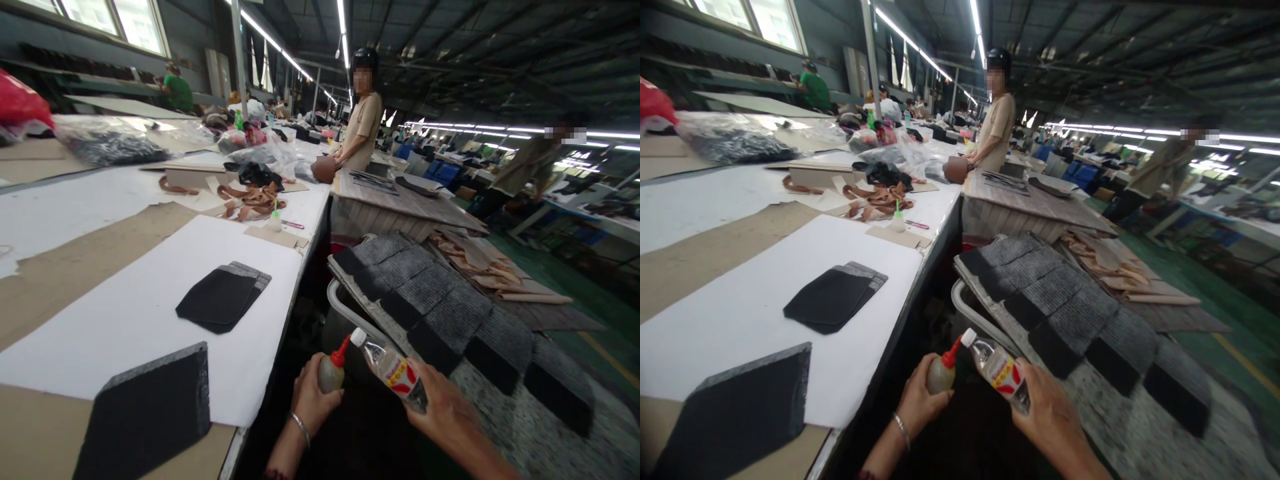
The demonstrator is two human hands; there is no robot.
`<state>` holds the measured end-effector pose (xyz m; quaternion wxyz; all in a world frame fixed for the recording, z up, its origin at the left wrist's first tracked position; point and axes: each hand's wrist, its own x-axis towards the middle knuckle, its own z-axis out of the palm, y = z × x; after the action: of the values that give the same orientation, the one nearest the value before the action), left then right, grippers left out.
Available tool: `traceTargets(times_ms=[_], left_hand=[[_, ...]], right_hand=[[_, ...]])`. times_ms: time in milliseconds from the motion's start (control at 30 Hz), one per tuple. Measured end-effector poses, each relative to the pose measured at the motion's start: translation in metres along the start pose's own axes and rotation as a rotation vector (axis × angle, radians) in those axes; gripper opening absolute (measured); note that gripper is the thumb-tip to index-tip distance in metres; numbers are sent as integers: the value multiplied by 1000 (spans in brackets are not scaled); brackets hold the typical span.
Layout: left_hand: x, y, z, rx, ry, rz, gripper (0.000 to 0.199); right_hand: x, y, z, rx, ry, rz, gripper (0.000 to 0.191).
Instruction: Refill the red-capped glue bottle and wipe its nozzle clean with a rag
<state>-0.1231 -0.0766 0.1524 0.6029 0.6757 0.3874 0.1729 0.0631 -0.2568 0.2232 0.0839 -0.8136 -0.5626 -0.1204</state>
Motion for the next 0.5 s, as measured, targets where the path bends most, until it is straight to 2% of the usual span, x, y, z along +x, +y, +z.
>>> traceTargets(times_ms=[67,200,500], left_hand=[[0,-1,-2,175,69,26,59],[-1,1,-6,410,122,56,57],[-3,3,-4,619,167,74,56]], right_hand=[[-1,3,1,-20,-15,-12,50],[-3,14,3,-91,-45,-52,51],[7,25,-10,-176,-111,-109,58]])
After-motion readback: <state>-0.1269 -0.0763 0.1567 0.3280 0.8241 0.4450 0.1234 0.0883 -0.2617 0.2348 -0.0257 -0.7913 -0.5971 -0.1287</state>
